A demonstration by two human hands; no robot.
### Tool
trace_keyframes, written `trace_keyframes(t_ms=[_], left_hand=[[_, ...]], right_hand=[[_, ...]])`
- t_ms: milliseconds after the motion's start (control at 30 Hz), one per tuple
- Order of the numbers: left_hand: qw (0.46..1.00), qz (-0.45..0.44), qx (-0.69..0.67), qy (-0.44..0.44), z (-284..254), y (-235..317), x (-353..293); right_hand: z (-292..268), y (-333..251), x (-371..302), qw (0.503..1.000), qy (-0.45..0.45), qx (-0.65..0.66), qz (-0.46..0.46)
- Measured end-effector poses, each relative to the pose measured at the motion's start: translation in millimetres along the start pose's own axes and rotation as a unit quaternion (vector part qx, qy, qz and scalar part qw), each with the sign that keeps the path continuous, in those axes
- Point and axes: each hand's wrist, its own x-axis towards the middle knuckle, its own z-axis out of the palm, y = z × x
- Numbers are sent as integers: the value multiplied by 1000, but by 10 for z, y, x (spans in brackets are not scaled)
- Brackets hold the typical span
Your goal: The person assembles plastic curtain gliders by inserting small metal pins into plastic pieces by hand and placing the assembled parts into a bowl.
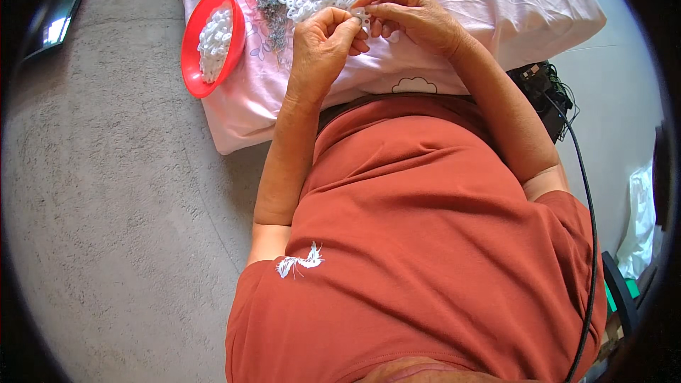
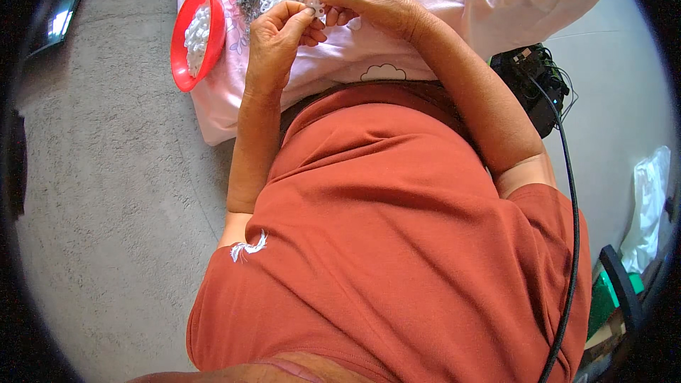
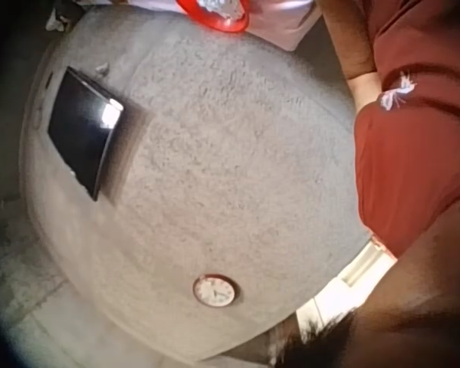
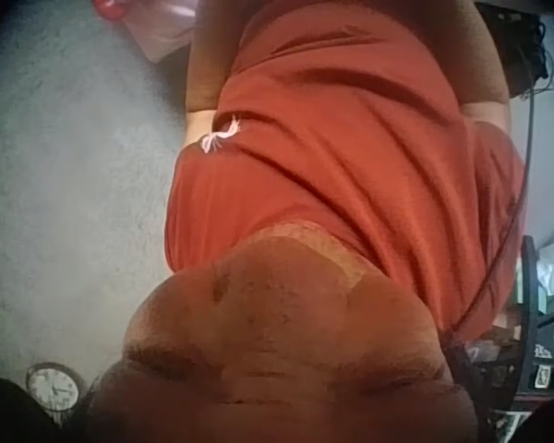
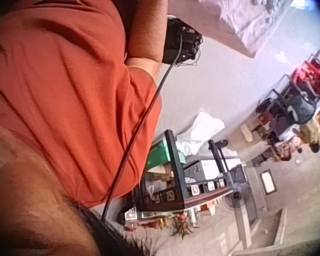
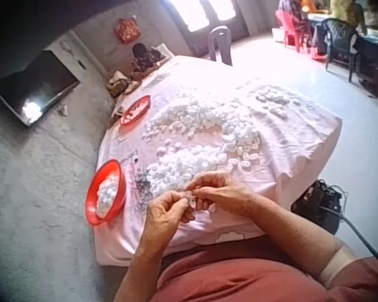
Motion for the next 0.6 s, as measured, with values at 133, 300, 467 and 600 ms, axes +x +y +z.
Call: trace_keyframes(t_ms=[133,300,467,600], left_hand=[[1000,-1,-8,2,-16,-3,-23],[995,93,1,33,-20,-67,-22],[989,130,61,30,-24,-60,-20],[983,155,90,26,-44,-55,-3]], right_hand=[[10,-4,-1,1000,4,7,0],[2,-6,7,1000,6,5,7],[8,-4,8,1000,10,-4,-3],[19,-24,4,1000,4,-12,4]])
